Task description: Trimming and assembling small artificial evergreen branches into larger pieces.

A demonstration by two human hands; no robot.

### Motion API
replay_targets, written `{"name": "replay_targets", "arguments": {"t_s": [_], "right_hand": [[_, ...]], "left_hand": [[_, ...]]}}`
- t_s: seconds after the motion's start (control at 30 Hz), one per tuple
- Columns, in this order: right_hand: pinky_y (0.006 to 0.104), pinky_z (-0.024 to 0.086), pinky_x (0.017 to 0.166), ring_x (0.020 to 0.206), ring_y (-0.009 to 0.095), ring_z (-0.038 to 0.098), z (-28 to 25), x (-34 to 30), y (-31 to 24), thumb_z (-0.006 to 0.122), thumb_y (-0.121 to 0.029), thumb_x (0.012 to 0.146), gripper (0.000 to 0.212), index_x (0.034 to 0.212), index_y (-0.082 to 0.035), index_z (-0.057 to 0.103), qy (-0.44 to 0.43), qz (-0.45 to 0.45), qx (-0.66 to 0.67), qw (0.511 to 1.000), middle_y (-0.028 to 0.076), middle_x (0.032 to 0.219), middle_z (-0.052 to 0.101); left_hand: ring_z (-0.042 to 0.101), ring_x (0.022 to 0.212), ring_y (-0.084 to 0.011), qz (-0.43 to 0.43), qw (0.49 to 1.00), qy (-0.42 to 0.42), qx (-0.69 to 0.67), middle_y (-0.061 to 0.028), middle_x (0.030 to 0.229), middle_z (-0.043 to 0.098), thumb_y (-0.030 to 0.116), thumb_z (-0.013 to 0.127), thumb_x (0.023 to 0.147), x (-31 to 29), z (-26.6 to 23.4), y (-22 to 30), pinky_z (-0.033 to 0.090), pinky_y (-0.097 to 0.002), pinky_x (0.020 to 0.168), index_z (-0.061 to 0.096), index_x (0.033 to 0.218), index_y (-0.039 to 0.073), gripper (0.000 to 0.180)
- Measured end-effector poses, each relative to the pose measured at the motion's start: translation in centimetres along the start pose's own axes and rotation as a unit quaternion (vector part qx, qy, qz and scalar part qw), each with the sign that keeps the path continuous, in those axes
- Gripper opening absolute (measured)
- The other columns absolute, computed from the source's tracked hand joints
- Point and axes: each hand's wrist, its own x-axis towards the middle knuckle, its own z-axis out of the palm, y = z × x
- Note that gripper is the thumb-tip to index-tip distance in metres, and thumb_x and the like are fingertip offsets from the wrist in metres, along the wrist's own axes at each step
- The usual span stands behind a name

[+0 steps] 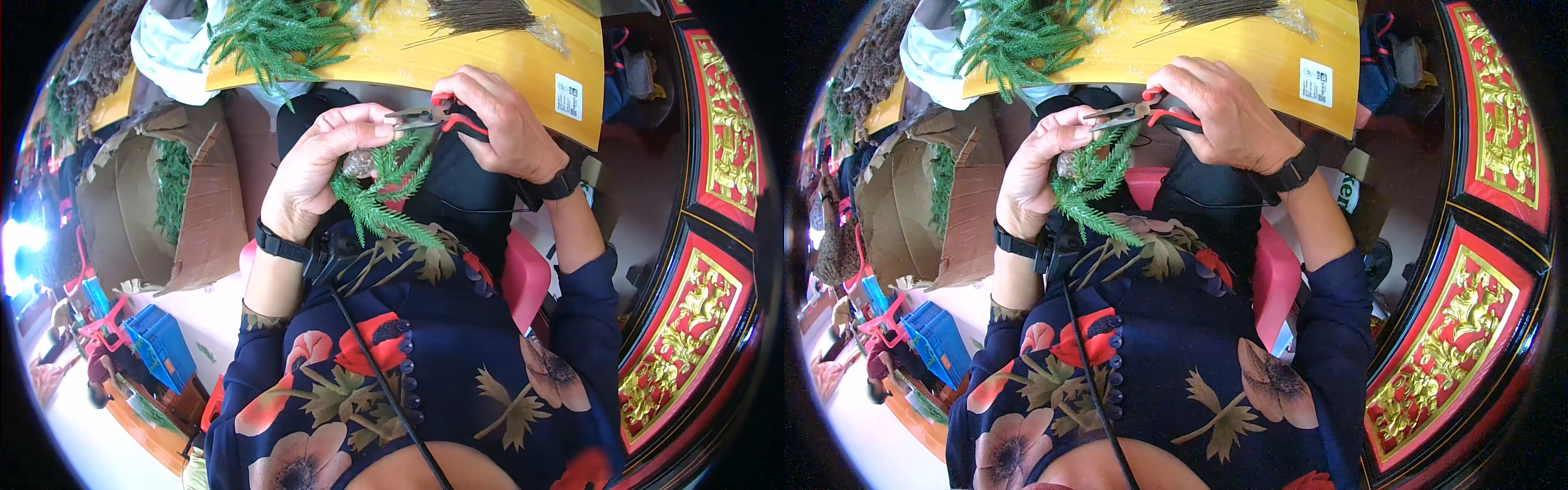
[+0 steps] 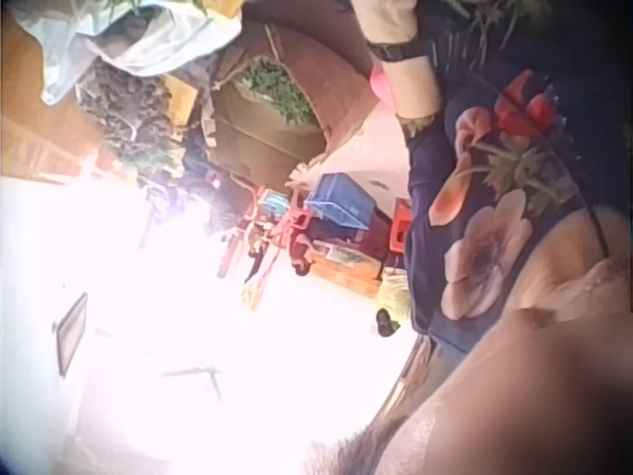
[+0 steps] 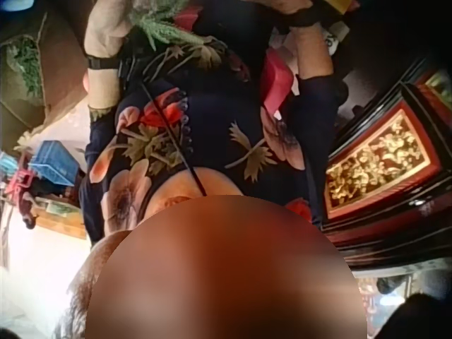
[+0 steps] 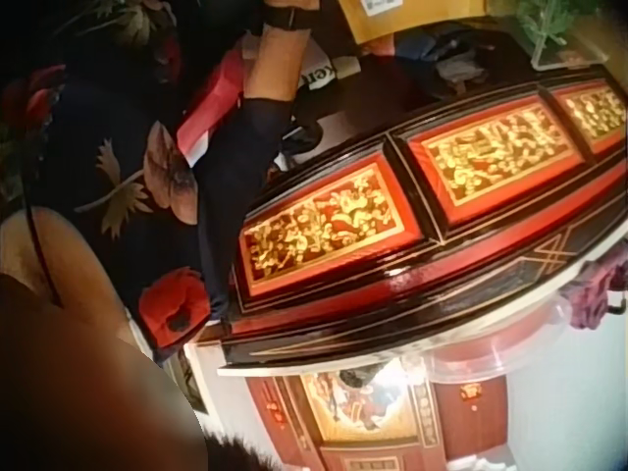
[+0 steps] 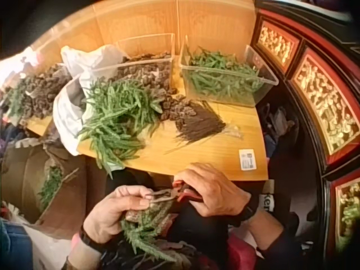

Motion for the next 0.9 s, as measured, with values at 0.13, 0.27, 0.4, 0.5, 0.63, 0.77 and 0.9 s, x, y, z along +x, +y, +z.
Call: {"name": "replay_targets", "arguments": {"t_s": [0.13,0.27,0.4,0.5,0.63,0.77,0.9], "right_hand": [[0.0374,0.045,0.074,0.083,0.033,0.056,-0.2,0.2,0.2,0.06,0.003,0.066,0.033,0.098,-0.004,0.053,0.024,-0.037,-0.031,0.999,0.011,0.085,0.055],[0.0355,0.046,0.073,0.082,0.034,0.056,-0.5,0.2,0.2,0.062,0.001,0.069,0.028,0.095,-0.003,0.055,0.033,-0.047,-0.048,0.997,0.012,0.085,0.056],[0.0341,0.046,0.072,0.079,0.035,0.056,-0.6,-0.3,-0.6,0.066,-0.003,0.072,0.025,0.094,-0.001,0.056,-0.002,0.034,0.03,0.999,0.014,0.084,0.057],[0.0322,0.045,0.071,0.074,0.029,0.056,-0.3,-0.6,-2.0,0.066,-0.008,0.079,0.022,0.096,0.002,0.056,-0.057,0.192,0.056,0.978,0.015,0.082,0.058],[0.032,0.045,0.072,0.071,0.021,0.054,0.7,-1.1,-2.6,0.063,-0.012,0.085,0.021,0.098,0.003,0.056,-0.089,0.265,0.147,0.949,0.014,0.08,0.058],[0.0278,0.043,0.067,0.068,0.014,0.048,1.6,-2.0,-2.2,0.06,-0.015,0.089,0.019,0.097,0.002,0.057,-0.081,0.266,0.141,0.95,0.008,0.078,0.057],[0.0237,0.04,0.063,0.066,0.011,0.046,2.0,-2.1,-2.4,0.06,-0.018,0.09,0.019,0.098,-0.001,0.059,-0.109,0.367,0.263,0.885,0.002,0.078,0.056]], "left_hand": [[0.063,0.074,-0.0084,-0.039,0.995,-0.08,-0.037,-0.0028,0.084,0.068,0.007,0.064,0.083,0.1,-0.2,0.3,0.052,-0.0207,0.066,0.066,0.096,0.001,0.015],[0.063,0.072,-0.0085,-0.058,0.993,-0.065,-0.078,-0.0029,0.084,0.068,0.007,0.063,0.083,0.0,0.4,0.2,0.051,-0.0205,0.065,0.065,0.096,0.0,0.014],[0.06,0.066,-0.0057,-0.008,1.0,0.01,0.0,-0.0008,0.08,0.066,0.006,0.064,0.084,0.1,0.0,0.1,0.048,-0.0188,0.06,0.065,0.095,0.001,0.012],[0.056,0.063,-0.0036,0.118,0.97,0.087,0.196,0.001,0.076,0.064,0.006,0.065,0.084,0.4,0.7,-0.2,0.045,-0.0178,0.057,0.066,0.093,0.001,0.01],[0.052,0.061,-0.0018,0.212,0.911,0.16,0.315,0.0028,0.072,0.061,0.006,0.067,0.084,0.7,1.3,-1.2,0.042,-0.017,0.055,0.066,0.089,0.001,0.008],[0.052,0.061,-0.002,0.194,0.918,0.159,0.306,0.0029,0.071,0.06,0.006,0.067,0.083,0.6,1.4,-1.2,0.042,-0.0172,0.056,0.066,0.086,0.0,0.007],[0.052,0.061,-0.0029,0.309,0.77,0.196,0.522,0.0025,0.07,0.06,0.005,0.067,0.082,0.8,1.8,-1.4,0.043,-0.0183,0.058,0.066,0.085,-0.001,0.007]]}}
